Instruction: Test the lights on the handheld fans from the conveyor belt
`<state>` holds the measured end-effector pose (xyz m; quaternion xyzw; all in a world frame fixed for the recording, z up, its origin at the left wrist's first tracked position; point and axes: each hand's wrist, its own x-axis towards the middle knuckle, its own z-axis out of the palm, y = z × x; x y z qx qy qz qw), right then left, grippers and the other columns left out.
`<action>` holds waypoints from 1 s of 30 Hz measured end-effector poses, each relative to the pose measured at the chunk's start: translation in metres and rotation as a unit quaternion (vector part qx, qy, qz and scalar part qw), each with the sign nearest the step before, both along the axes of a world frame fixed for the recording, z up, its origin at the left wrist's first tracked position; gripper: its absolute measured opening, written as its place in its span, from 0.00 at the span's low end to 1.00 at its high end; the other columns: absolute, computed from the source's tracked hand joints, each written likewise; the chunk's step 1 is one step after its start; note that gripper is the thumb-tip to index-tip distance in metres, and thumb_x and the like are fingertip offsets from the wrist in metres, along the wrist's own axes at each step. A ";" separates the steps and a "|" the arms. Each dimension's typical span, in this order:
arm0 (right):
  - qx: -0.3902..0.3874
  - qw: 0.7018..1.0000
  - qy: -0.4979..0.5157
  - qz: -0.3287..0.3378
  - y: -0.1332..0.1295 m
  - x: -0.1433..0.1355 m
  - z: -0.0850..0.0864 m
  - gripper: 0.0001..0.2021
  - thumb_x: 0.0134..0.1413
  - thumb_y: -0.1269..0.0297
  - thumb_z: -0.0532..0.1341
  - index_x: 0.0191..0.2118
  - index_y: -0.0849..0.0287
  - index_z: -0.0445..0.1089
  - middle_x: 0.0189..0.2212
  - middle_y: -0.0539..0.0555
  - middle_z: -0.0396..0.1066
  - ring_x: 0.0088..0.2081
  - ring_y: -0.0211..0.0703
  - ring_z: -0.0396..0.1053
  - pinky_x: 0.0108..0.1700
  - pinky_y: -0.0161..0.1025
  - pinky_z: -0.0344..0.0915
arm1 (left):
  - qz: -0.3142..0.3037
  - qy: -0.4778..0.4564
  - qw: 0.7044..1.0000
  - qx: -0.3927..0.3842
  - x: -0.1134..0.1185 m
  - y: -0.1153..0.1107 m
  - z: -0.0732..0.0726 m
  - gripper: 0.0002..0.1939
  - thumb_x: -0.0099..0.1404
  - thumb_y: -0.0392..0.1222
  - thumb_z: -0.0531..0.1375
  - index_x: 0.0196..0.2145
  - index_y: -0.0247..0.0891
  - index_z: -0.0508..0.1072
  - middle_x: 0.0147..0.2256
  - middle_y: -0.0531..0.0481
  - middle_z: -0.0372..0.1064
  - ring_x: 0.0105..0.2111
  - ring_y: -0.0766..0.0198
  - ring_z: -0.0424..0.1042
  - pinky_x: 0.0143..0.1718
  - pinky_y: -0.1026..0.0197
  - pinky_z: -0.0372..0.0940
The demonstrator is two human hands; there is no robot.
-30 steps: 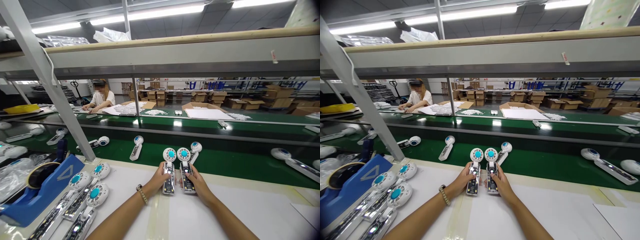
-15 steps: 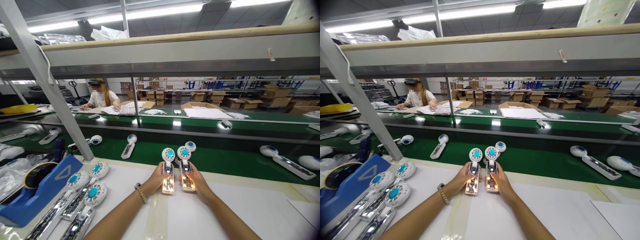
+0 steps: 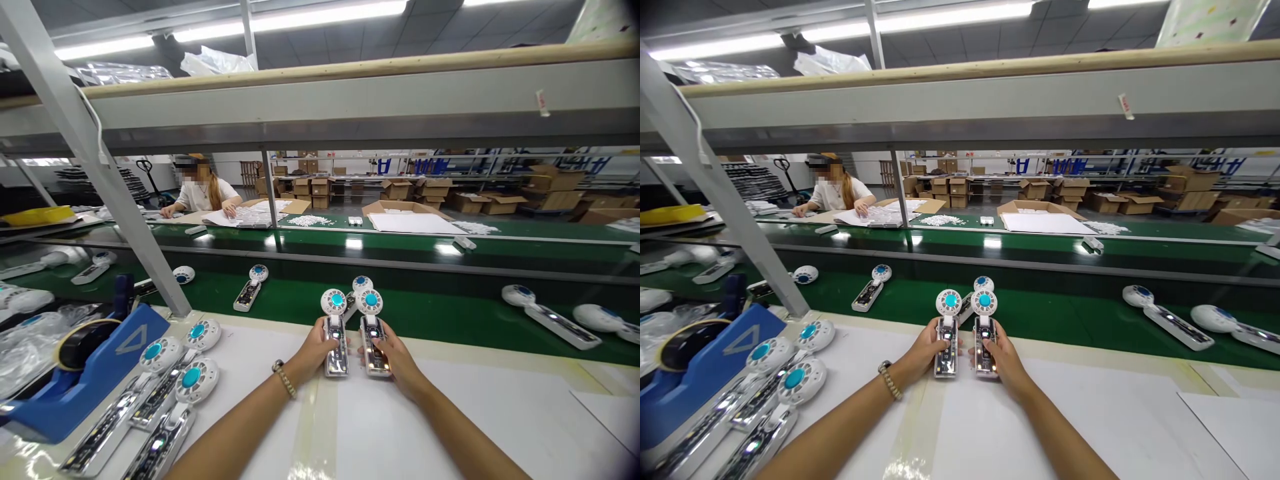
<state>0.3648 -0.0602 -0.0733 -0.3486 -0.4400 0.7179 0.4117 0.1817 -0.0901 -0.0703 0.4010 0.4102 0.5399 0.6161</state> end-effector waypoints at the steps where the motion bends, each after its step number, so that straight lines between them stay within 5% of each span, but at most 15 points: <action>1: 0.002 1.000 0.001 -0.001 0.001 -0.001 -0.002 0.33 0.41 0.53 0.64 0.54 0.49 0.53 0.46 0.56 0.67 0.34 0.47 0.72 0.32 0.42 0.69 | 0.001 -0.004 1.000 0.003 -0.001 0.001 -0.001 0.24 0.50 0.32 0.60 0.44 0.38 0.56 0.36 0.47 0.67 0.35 0.59 0.71 0.37 0.55 0.65; 6: 0.003 1.000 0.008 -0.002 0.002 -0.002 -0.007 0.40 0.41 0.54 0.65 0.58 0.51 0.45 0.42 0.56 0.70 0.35 0.49 0.73 0.32 0.43 0.70 | 0.000 -0.018 1.000 -0.005 -0.001 0.003 -0.002 0.24 0.48 0.32 0.61 0.43 0.38 0.57 0.37 0.46 0.67 0.36 0.57 0.70 0.38 0.53 0.65; 30: 0.030 0.999 0.025 0.027 0.002 0.000 -0.006 0.40 0.41 0.58 0.66 0.58 0.54 0.44 0.42 0.57 0.71 0.40 0.51 0.71 0.39 0.45 0.68 | -0.040 -0.021 0.999 0.012 -0.005 0.003 -0.005 0.29 0.45 0.33 0.67 0.43 0.38 0.59 0.41 0.44 0.65 0.41 0.55 0.68 0.42 0.52 0.64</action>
